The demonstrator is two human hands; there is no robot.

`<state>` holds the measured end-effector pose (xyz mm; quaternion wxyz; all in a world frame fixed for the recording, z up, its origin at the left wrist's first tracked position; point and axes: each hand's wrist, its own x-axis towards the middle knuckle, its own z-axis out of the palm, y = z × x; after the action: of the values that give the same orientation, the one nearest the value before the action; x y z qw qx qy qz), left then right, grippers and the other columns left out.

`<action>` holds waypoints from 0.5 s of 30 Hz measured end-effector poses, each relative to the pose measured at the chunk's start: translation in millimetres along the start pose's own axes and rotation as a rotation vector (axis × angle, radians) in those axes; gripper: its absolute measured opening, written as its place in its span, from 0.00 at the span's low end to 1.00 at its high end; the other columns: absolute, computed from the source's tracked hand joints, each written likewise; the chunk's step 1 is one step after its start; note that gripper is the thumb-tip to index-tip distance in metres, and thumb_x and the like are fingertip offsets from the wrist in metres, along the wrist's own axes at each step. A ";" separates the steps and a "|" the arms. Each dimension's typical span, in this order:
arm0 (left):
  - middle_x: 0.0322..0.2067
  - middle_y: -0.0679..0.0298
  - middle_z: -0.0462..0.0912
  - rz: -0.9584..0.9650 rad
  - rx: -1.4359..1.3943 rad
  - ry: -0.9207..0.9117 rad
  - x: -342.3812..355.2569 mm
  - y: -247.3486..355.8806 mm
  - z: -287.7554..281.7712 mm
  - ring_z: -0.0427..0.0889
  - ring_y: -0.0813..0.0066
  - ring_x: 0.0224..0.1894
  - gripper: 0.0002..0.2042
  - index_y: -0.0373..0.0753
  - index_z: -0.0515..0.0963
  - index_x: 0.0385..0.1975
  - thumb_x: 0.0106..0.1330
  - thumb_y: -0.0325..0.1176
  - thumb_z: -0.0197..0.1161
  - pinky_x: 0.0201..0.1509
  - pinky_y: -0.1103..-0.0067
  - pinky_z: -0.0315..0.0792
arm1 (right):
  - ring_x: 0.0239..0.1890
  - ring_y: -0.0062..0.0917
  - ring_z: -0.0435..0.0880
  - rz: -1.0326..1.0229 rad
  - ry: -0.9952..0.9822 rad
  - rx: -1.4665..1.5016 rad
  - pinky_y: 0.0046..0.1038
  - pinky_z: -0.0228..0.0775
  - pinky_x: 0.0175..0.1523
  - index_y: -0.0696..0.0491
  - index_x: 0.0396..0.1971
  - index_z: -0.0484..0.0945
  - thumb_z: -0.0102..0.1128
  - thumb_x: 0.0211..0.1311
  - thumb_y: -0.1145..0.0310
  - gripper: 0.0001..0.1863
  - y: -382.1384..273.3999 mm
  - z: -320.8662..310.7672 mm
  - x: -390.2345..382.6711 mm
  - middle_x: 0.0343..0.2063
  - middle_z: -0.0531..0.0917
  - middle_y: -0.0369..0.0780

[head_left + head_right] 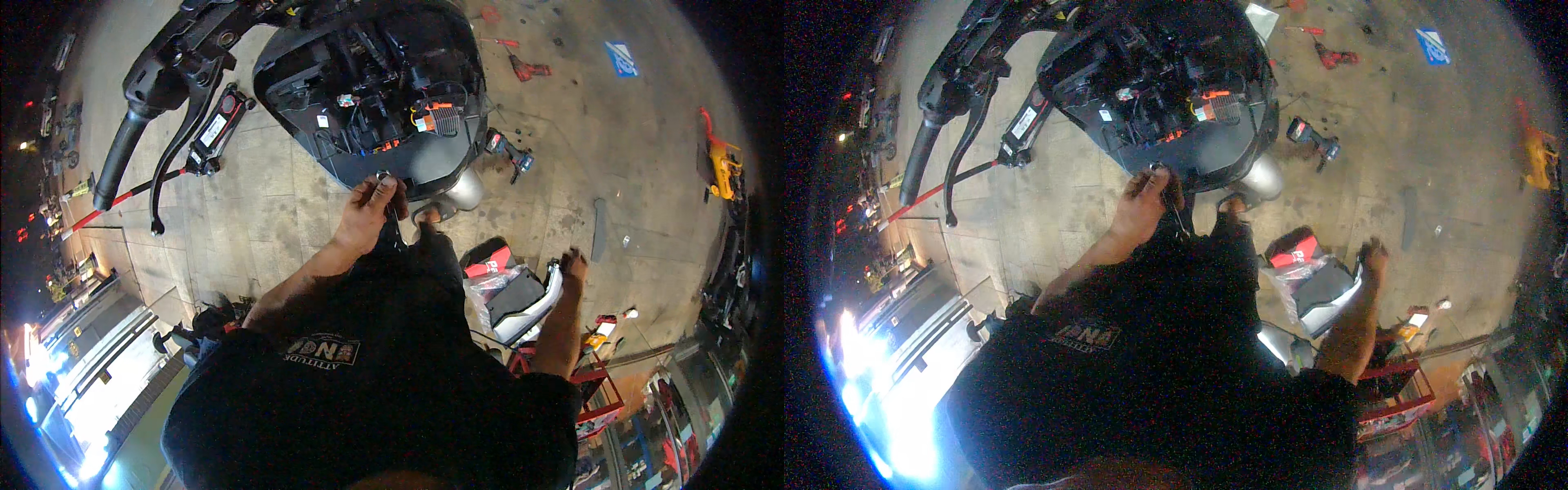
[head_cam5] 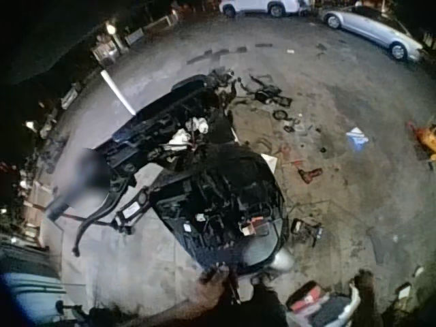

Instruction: The person works on the exposed electronics of a scooter, using a wrench to tighten bolts on a black component and adjusting wiring connections. They repeatedly reach for tools and manipulate the internal parts of the scooter's front assembly.

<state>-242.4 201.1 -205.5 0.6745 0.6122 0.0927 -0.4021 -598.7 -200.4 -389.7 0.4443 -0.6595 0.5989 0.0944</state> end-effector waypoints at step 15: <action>0.23 0.66 0.75 -0.166 0.142 -0.184 24.6 7.6 -29.8 0.65 0.82 0.19 0.16 0.37 0.76 0.39 0.70 0.45 0.51 0.21 0.84 0.57 | 0.19 0.20 0.74 0.096 -0.209 0.459 0.22 0.65 0.21 0.52 0.42 0.77 0.51 0.63 0.63 0.13 158.0 80.0 -123.5 0.24 0.79 0.35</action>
<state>-210.3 216.9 -222.0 0.5993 0.6093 0.0522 -0.5167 -736.8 -39.5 -430.3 0.6369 -0.4988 0.5861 0.0446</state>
